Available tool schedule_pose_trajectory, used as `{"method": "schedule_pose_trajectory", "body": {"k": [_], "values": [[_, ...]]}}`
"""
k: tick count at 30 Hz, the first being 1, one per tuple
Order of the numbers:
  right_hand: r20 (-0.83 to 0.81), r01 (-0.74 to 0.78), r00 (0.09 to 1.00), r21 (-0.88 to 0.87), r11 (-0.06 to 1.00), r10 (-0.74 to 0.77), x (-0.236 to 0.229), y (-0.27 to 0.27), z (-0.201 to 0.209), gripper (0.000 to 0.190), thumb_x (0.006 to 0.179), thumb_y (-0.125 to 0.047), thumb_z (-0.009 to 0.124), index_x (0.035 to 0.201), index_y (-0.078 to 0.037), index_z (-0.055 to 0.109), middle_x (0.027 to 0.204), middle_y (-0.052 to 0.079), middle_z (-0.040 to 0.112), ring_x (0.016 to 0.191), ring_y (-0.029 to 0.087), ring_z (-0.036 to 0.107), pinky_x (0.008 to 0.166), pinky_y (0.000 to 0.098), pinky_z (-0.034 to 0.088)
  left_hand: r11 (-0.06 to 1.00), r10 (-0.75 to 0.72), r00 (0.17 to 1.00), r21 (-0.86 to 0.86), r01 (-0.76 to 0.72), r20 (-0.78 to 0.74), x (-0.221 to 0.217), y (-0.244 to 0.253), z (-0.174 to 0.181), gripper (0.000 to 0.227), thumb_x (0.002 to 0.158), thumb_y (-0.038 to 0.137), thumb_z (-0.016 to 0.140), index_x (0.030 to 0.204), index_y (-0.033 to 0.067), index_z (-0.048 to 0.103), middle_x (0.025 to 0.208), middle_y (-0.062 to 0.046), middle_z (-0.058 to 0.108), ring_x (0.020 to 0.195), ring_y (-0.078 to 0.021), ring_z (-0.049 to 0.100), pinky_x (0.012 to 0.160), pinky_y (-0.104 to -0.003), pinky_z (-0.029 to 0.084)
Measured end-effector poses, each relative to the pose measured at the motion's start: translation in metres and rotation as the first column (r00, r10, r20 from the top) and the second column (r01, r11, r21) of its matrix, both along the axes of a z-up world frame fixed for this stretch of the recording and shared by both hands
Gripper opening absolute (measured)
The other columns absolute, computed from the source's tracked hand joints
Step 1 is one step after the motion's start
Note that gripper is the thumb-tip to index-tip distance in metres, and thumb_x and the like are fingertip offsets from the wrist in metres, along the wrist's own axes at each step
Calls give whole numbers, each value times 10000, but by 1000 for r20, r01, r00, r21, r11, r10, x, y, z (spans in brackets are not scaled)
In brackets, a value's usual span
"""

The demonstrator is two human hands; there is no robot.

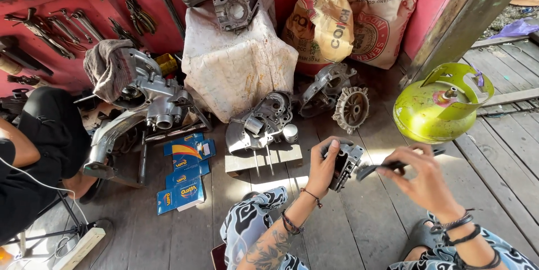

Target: The person sits on the floor and scrubs a metal engine component with a brush. They rotate the part to clean different surfaces and briefly set it down before picking it up again to continue scrubbing.

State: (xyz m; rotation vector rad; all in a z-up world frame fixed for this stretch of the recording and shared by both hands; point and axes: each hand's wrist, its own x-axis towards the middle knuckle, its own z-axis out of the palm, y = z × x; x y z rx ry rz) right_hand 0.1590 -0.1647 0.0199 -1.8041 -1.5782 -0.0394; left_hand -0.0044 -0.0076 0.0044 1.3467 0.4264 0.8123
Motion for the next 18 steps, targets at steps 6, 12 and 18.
{"method": "schedule_pose_trajectory", "body": {"k": [6,12,18], "values": [[63,-12,998,21,1000,11,5,1,-13,238,806,-401,769,900,-184,738,784,-60,786,568,89,672,1014,352,351,1000,4,1000,7,-4,-1,2,3,-5,530,998,588,493,822,110,640,703,46,551,653,-63,487,589,-228,349],[63,-21,998,40,999,19,5,2,-17,225,796,-382,777,921,-198,748,748,-67,782,703,85,676,1035,359,354,1000,-2,1000,-18,1,-10,4,4,-10,536,996,597,488,792,119,621,691,60,518,656,-54,472,588,-223,346],[29,-12,1000,40,999,10,-11,3,5,222,791,-371,785,863,-177,703,738,-65,711,698,112,609,988,334,370,1000,10,1000,-28,-11,-25,2,0,-5,531,1000,585,494,743,126,570,676,59,488,643,-56,452,588,-231,350]]}}
